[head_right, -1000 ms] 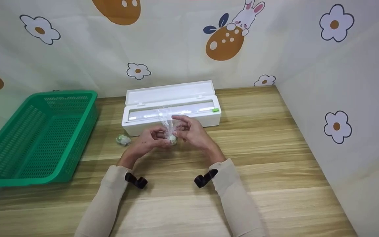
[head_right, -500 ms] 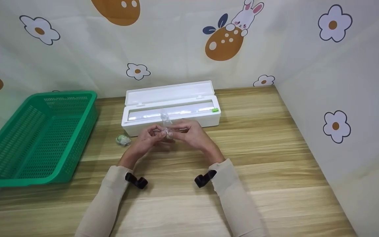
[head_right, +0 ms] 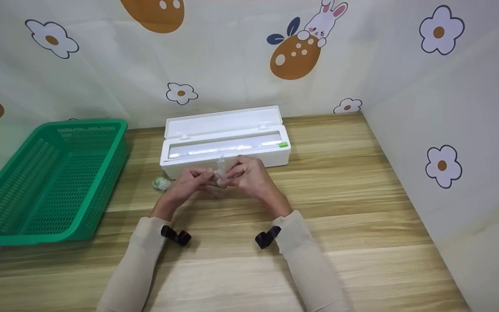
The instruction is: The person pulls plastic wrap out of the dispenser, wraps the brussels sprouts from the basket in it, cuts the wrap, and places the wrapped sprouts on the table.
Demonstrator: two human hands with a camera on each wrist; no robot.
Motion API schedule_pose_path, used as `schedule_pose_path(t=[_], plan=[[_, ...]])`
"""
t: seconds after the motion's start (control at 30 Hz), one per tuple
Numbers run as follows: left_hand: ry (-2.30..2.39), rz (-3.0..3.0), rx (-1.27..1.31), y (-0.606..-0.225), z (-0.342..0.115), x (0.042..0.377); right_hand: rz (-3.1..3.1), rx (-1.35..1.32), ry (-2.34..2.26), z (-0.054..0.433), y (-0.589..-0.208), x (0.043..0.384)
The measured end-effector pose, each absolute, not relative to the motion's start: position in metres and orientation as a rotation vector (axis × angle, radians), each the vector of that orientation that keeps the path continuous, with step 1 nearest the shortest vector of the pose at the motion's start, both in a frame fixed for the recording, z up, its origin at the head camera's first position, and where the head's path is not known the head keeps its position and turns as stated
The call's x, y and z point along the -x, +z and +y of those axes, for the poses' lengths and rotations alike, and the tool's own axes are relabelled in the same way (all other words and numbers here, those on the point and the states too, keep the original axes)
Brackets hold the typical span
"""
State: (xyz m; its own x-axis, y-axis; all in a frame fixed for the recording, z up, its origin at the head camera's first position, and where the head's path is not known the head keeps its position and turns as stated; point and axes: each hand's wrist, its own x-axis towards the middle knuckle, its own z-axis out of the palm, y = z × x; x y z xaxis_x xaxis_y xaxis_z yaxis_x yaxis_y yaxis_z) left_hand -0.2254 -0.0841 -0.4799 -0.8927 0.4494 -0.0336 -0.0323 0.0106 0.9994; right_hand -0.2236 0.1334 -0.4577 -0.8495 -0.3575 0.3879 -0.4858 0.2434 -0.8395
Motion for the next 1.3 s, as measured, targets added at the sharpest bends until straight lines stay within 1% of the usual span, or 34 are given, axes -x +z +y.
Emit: schedule_pose_path(t=[0.17,0.27,0.47,0.77,0.9,1.0,1.13,1.3], plan=[[1.869,2.046,-0.315,-0.474,-0.079,0.223,-2.397,-0.865,1.639,0.132,-0.458,0.222],[1.836,2.095,-0.272,-0.476,-0.076,0.224,-2.484,-0.852,1.611,0.133,-0.458,0.223],[1.787,2.181,-0.258,-0.48,-0.076,0.225,-2.705,-0.772,1.643,0.138,-0.455,0.226],[1.863,2.218,-0.191,-0.482,-0.073,0.225,-2.758,-0.816,1.666,0.143,-0.455,0.225],[1.883,2.165,-0.221,-0.481,-0.073,0.225,-2.726,-0.731,1.649,0.138,-0.457,0.224],[1.93,1.993,-0.264,-0.481,-0.077,0.225,-2.713,-0.679,1.63,0.135,-0.455,0.224],[1.941,1.889,-0.268,-0.479,-0.082,0.224,-2.698,-0.699,1.601,0.134,-0.456,0.224],[1.819,2.119,-0.244,-0.48,-0.078,0.221,-2.712,-0.768,1.482,0.132,-0.46,0.224]])
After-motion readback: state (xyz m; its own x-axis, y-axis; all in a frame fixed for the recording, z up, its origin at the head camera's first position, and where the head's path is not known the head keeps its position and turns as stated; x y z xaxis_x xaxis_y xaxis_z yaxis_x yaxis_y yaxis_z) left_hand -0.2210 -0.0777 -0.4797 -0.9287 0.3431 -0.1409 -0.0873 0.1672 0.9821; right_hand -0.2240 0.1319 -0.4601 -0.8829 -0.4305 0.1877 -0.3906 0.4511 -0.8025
